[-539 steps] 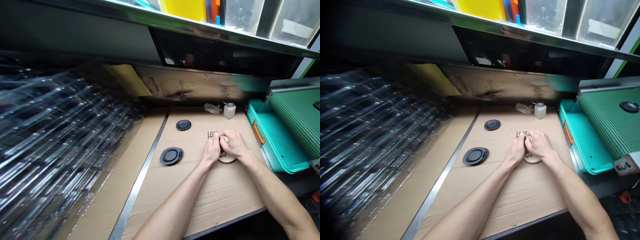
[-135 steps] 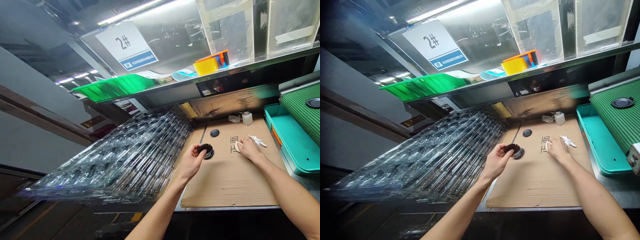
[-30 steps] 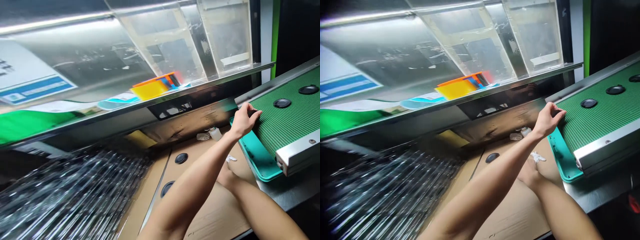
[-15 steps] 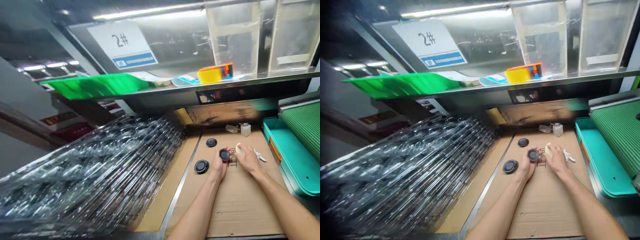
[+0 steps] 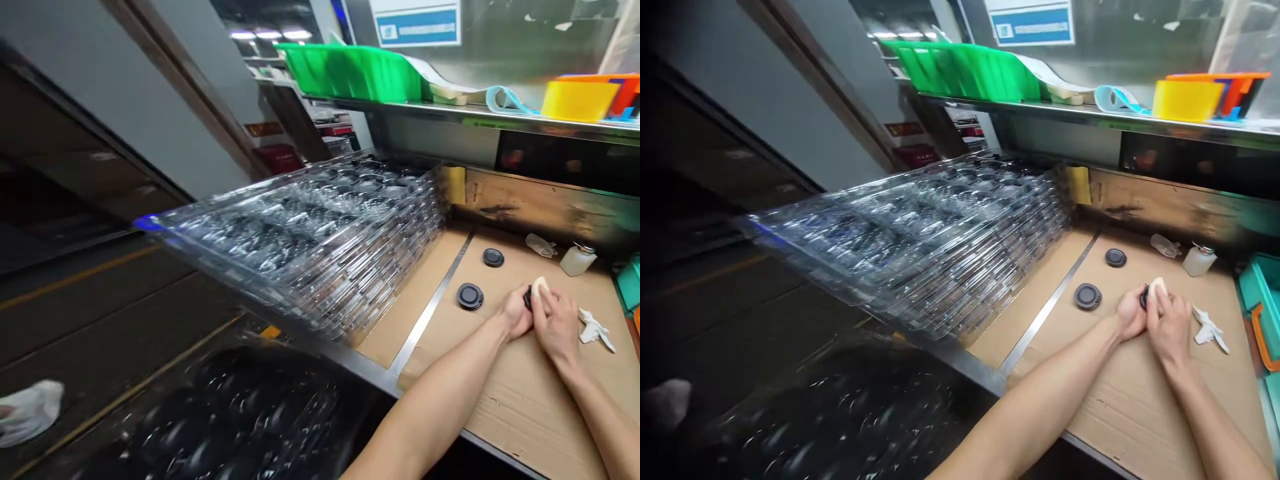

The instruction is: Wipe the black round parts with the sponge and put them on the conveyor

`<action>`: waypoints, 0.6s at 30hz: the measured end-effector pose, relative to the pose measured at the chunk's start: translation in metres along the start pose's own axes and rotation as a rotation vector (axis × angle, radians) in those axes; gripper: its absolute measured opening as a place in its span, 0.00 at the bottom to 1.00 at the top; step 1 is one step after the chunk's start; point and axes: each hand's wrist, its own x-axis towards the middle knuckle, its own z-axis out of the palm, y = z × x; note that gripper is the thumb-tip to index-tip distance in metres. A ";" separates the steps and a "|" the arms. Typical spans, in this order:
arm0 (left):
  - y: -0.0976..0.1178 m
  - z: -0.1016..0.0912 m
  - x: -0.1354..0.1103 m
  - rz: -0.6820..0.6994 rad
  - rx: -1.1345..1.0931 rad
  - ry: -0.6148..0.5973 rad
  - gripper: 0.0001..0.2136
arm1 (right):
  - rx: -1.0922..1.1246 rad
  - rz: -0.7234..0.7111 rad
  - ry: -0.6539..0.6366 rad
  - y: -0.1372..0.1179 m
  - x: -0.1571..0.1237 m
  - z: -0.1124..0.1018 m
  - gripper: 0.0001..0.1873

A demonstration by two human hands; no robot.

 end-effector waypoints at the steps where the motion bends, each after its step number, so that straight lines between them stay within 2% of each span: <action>1: 0.001 0.000 0.002 -0.017 -0.010 -0.001 0.20 | 0.016 -0.053 -0.032 0.001 0.001 0.001 0.21; 3: 0.002 -0.001 0.005 -0.029 -0.010 -0.017 0.22 | 0.025 -0.115 -0.053 0.002 0.001 0.002 0.20; 6: 0.003 -0.003 0.006 -0.015 0.013 -0.039 0.22 | -0.026 -0.042 0.040 0.001 0.001 0.001 0.20; 10: 0.004 -0.003 0.005 -0.051 -0.010 -0.017 0.23 | 0.001 -0.049 -0.071 -0.002 0.003 -0.002 0.20; 13: 0.003 -0.004 0.004 -0.029 -0.006 -0.016 0.21 | -0.050 0.062 -0.006 -0.005 0.005 -0.006 0.21; 16: 0.003 -0.005 0.005 -0.038 -0.029 -0.017 0.20 | 0.000 0.005 -0.123 -0.010 0.005 -0.009 0.21; 18: 0.003 -0.006 0.005 -0.033 -0.019 -0.020 0.19 | -0.031 0.072 -0.102 -0.015 0.004 -0.010 0.21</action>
